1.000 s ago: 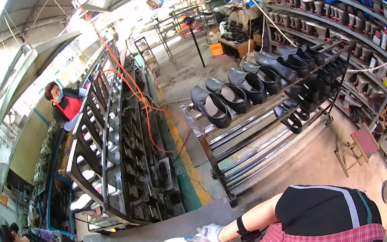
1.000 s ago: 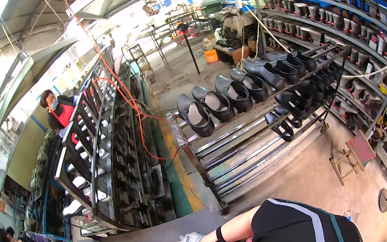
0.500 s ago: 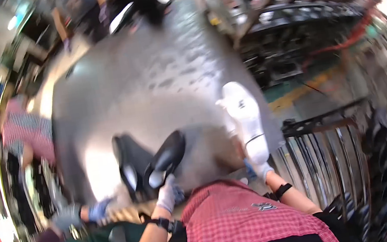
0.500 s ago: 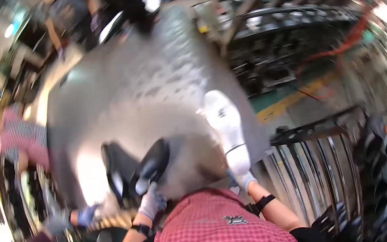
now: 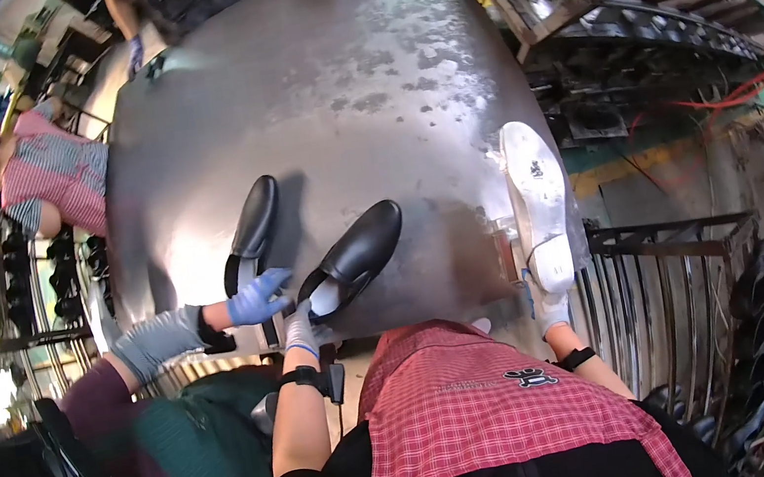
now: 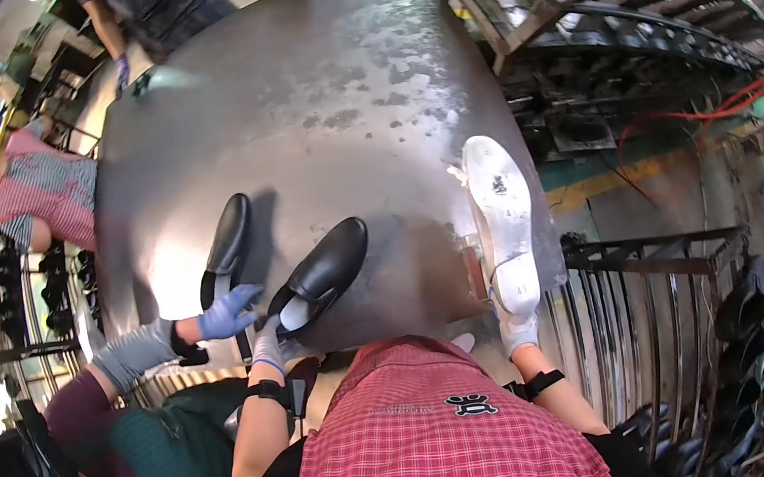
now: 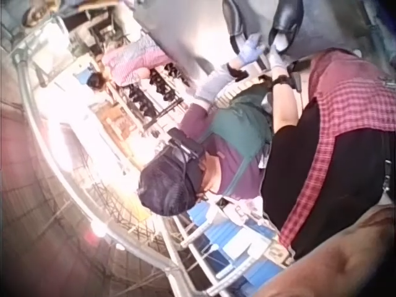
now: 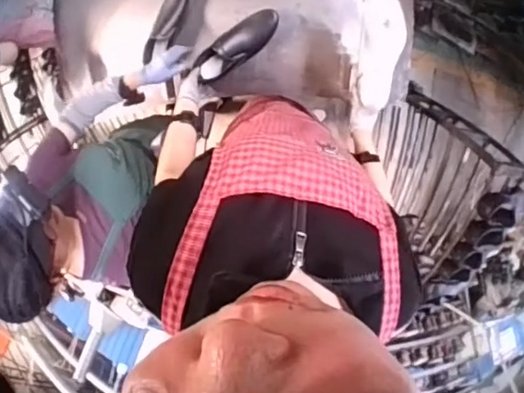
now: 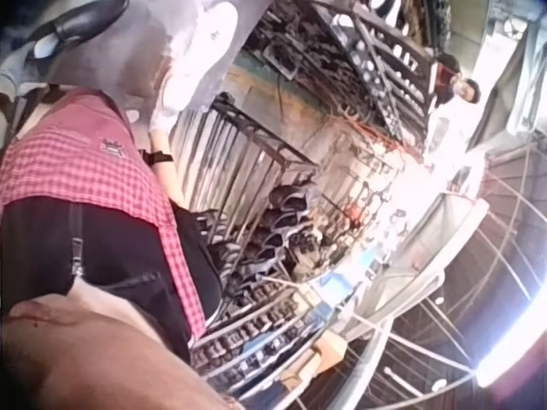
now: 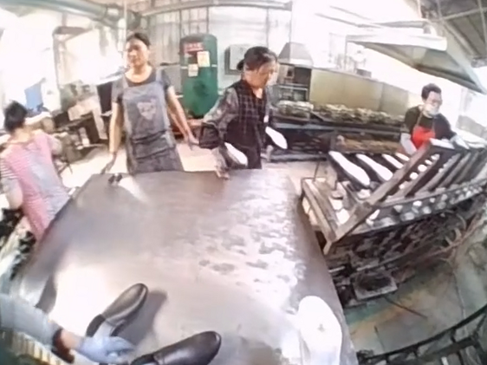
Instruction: The recorder is assembling and sanding shoes at a factory workbench alongside other workers.
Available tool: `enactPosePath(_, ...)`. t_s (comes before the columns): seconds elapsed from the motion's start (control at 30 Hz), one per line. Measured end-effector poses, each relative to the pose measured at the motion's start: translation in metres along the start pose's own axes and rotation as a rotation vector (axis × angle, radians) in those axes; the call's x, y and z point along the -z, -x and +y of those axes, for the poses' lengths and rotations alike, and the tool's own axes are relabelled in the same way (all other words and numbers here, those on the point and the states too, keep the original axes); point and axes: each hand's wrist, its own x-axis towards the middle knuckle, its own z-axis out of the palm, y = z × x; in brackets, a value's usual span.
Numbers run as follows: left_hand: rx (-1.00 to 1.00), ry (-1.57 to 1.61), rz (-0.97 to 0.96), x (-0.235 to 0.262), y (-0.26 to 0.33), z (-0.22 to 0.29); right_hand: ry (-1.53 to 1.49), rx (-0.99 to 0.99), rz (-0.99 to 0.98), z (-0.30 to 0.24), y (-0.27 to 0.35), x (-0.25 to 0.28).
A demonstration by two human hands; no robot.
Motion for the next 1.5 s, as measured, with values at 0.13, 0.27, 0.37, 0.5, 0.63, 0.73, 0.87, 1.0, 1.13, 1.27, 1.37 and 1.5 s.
enactPosePath(0.13, 0.106, -0.297, -0.162, -0.013, -0.015, 0.019, 0.022, 0.089, -0.055, -0.013, 0.024, 0.044)
enactPosePath(0.27, 0.084, -0.205, -0.133, -0.033, 0.015, 0.01, -0.033, 0.051, -0.058, -0.032, 0.033, 0.063)
enactPosePath(0.37, 0.073, -0.244, -0.211, -0.03, 0.046, -0.007, -0.103, -0.081, -0.112, -0.053, 0.032, 0.063)
enactPosePath(0.5, -0.075, 0.018, -0.204, -0.007, 0.062, -0.017, -0.136, -0.378, -0.252, -0.081, 0.033, 0.064)
enactPosePath(0.63, -1.03, -0.603, 0.273, 0.021, 0.037, 0.033, -0.229, -0.273, -0.255, -0.1, 0.031, 0.061)
enactPosePath(0.73, -0.983, -0.86, 0.684, 0.02, 0.011, 0.082, -0.164, -0.186, -0.308, -0.107, 0.024, 0.058)
enactPosePath(0.87, -0.968, -0.838, 0.823, 0.007, -0.023, 0.114, -0.078, 0.012, -0.358, -0.114, 0.017, 0.063)
enactPosePath(1.0, -0.765, -0.88, 0.863, 0.052, -0.085, 0.132, -0.007, 0.174, -0.34, -0.118, 0.02, 0.073)
enactPosePath(1.13, -0.058, -0.612, 0.262, 0.108, -0.157, 0.139, 0.031, 0.313, -0.245, -0.113, 0.03, 0.077)
enactPosePath(1.27, -0.205, -0.307, 0.255, 0.057, -0.167, 0.148, 0.134, 0.263, -0.282, -0.105, 0.031, 0.072)
enactPosePath(1.37, -0.361, -0.305, -0.019, -0.034, -0.107, 0.184, -0.022, 0.189, -0.312, -0.111, 0.021, 0.073)
enactPosePath(1.5, -0.522, -0.285, -0.349, -0.144, 0.011, 0.224, 0.09, 0.162, -0.322, -0.152, -0.004, 0.092)
